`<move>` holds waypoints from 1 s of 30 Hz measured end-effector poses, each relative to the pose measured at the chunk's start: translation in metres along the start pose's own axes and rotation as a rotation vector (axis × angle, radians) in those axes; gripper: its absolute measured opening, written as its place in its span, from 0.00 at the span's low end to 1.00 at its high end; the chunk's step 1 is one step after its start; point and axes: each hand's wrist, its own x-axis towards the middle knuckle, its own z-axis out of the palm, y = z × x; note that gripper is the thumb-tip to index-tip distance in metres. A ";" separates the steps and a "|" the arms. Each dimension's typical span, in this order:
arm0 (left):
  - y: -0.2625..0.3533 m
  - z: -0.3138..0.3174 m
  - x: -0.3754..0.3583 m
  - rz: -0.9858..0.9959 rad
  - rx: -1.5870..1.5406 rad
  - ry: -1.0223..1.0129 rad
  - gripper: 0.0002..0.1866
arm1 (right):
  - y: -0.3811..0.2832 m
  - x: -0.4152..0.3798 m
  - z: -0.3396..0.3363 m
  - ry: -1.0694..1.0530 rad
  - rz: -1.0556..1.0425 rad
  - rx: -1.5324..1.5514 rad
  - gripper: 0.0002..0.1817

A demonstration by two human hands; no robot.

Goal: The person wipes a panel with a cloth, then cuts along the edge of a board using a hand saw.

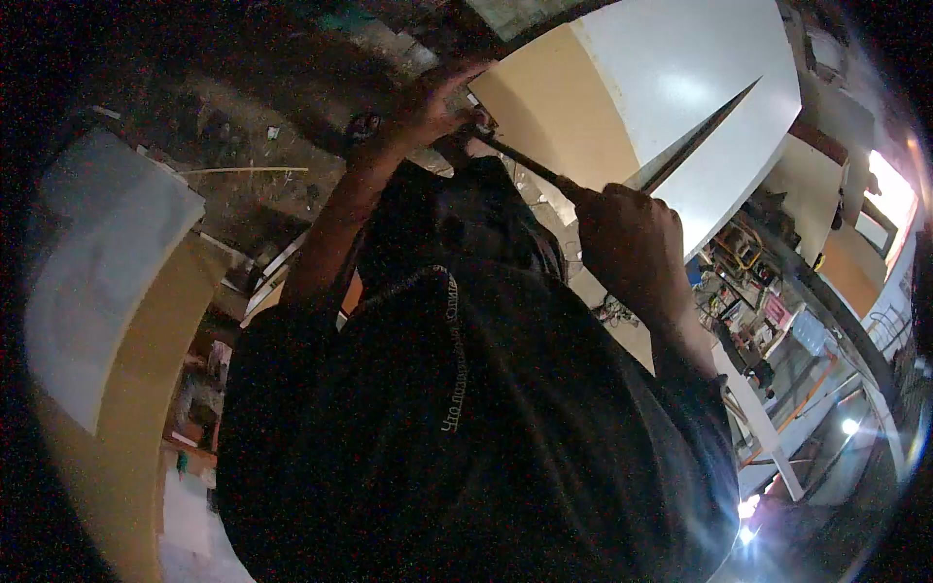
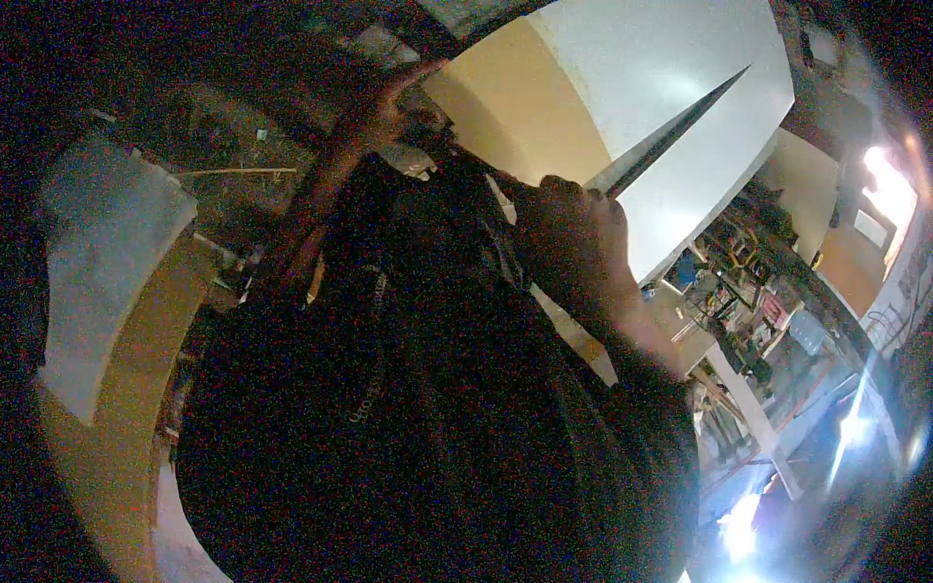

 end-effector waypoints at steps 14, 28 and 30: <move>-0.068 0.031 -0.032 -0.036 -0.321 -0.040 0.32 | 0.010 -0.020 -0.008 0.052 0.019 0.012 0.20; -0.070 0.076 -0.060 -0.256 -0.399 -0.072 0.19 | 0.003 0.016 0.038 0.145 -0.040 -0.061 0.24; -0.060 0.078 -0.062 -0.288 -0.383 -0.062 0.14 | 0.007 0.017 0.049 0.149 -0.059 -0.047 0.24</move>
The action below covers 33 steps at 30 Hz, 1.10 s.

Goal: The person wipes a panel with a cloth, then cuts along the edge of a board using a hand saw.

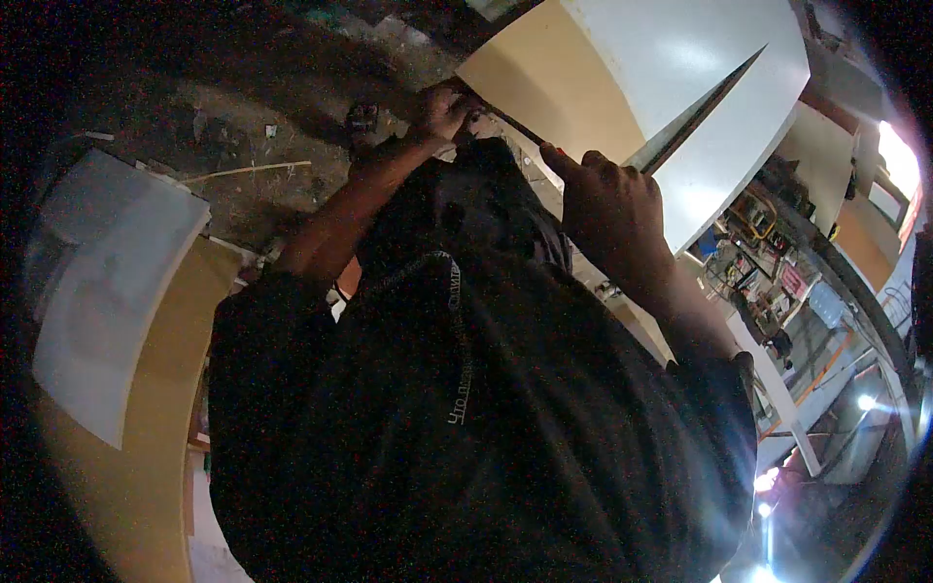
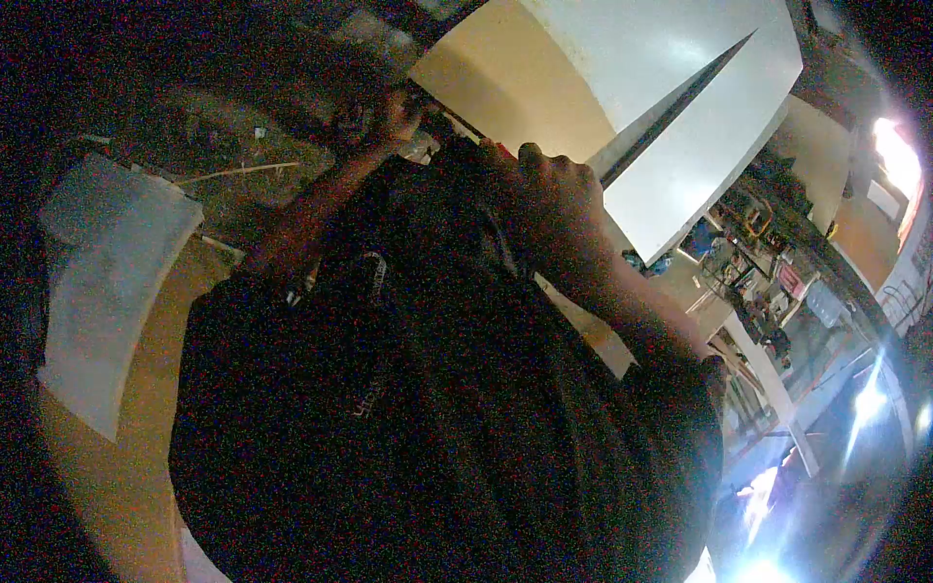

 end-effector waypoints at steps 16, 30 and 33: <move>0.029 -0.009 -0.002 -0.227 0.004 -0.037 0.09 | -0.001 -0.010 0.008 0.190 0.025 0.049 0.23; -0.054 0.020 -0.008 -0.129 0.053 0.146 0.14 | 0.011 -0.013 0.061 0.087 0.043 0.044 0.13; 0.018 0.015 0.000 -0.107 0.158 0.341 0.11 | 0.028 0.002 0.038 0.191 0.005 0.072 0.13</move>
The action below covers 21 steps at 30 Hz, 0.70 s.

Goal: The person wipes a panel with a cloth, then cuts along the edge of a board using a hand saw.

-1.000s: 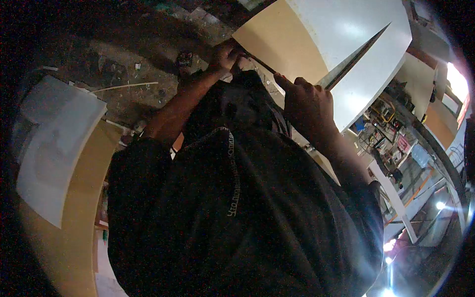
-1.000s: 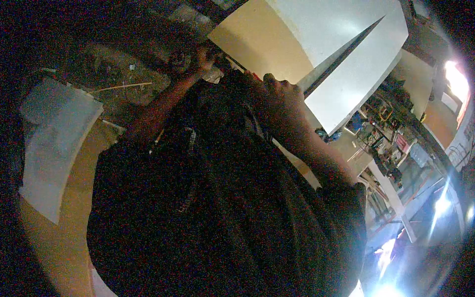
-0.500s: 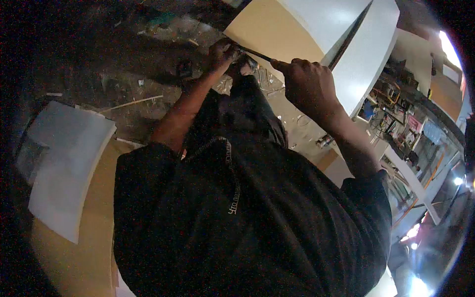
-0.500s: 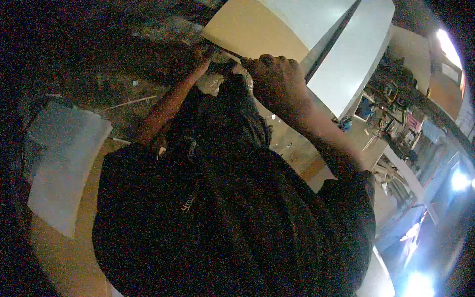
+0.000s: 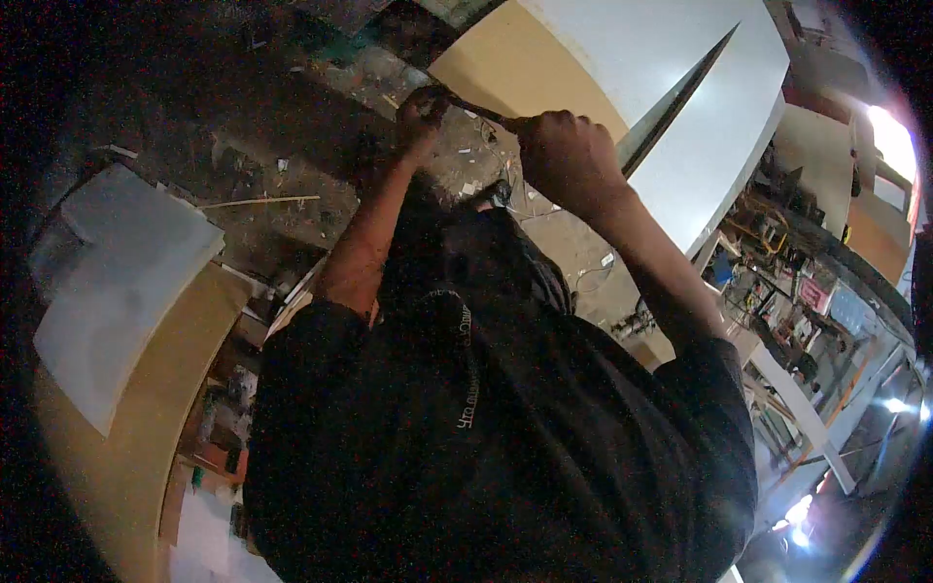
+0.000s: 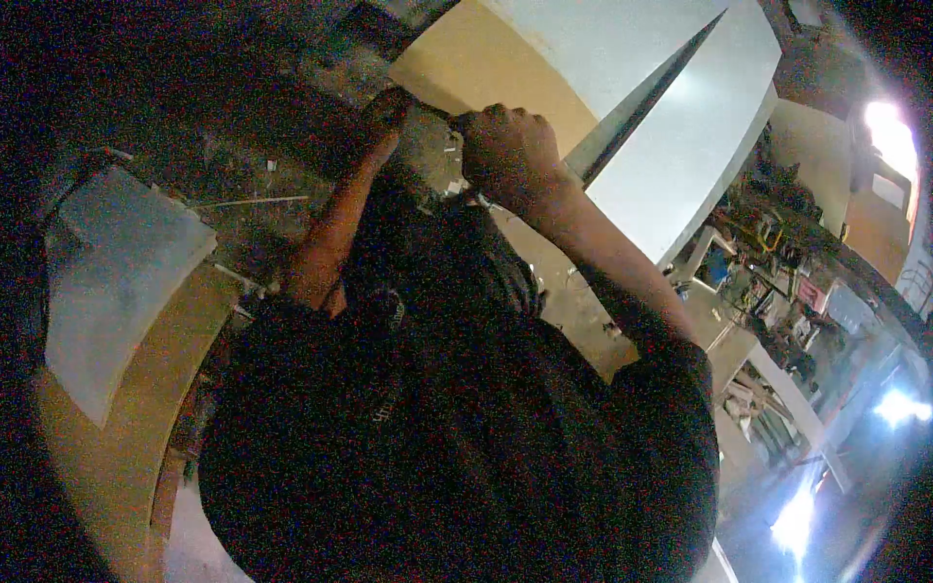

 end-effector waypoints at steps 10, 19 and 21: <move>-0.079 0.030 -0.022 -0.071 -0.072 -0.090 0.07 | -0.013 0.029 0.042 -0.153 0.008 0.013 0.17; 0.003 0.013 -0.012 0.031 0.054 -0.108 0.09 | -0.005 0.002 -0.023 -0.084 0.025 0.029 0.16; -0.023 0.018 -0.020 0.048 0.140 -0.214 0.09 | 0.001 0.006 0.023 -0.154 0.005 -0.016 0.17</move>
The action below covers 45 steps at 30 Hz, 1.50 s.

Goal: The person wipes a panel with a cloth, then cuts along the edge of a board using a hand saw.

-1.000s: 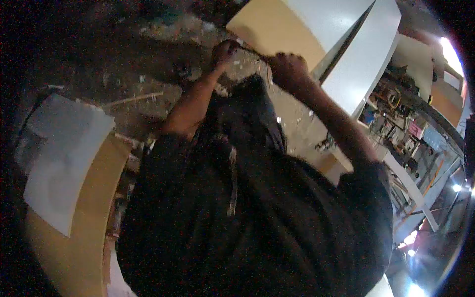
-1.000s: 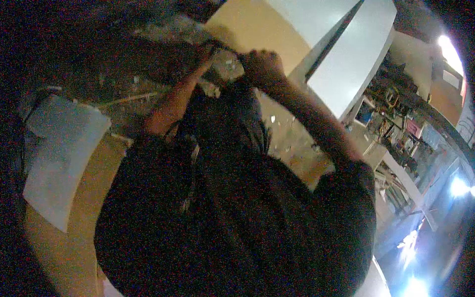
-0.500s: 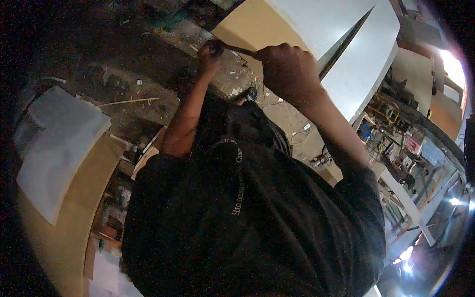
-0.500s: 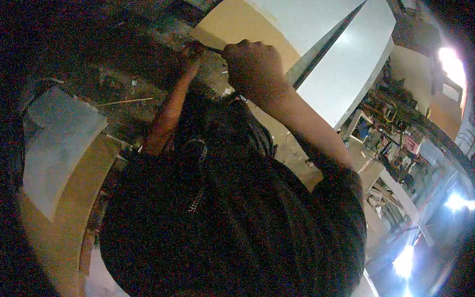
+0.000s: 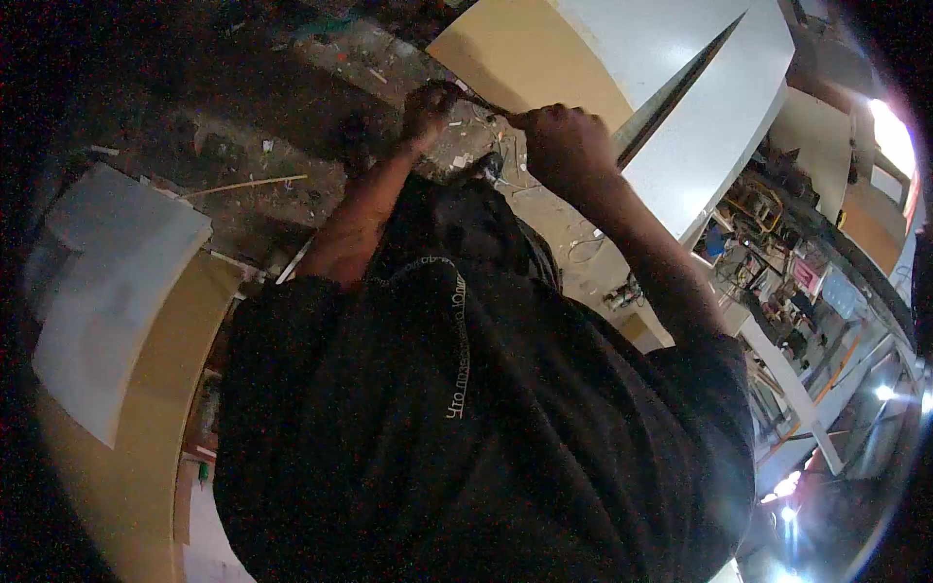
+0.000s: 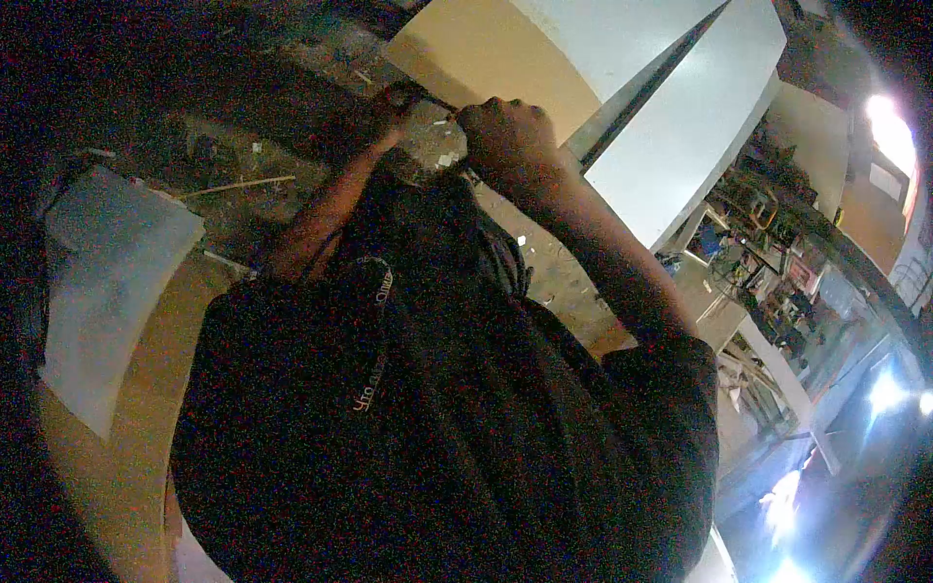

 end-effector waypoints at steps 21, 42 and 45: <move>0.081 -0.025 0.036 0.843 0.523 -0.050 0.11 | 0.015 -0.120 -0.057 -0.137 0.177 0.222 0.08; 0.065 -0.021 0.043 0.843 0.624 -0.191 0.35 | 0.032 -0.076 -0.040 0.036 -0.071 -0.187 0.23; 0.052 -0.014 0.045 0.836 0.735 -0.213 0.36 | 0.029 -0.078 -0.037 -0.034 -0.045 -0.162 0.24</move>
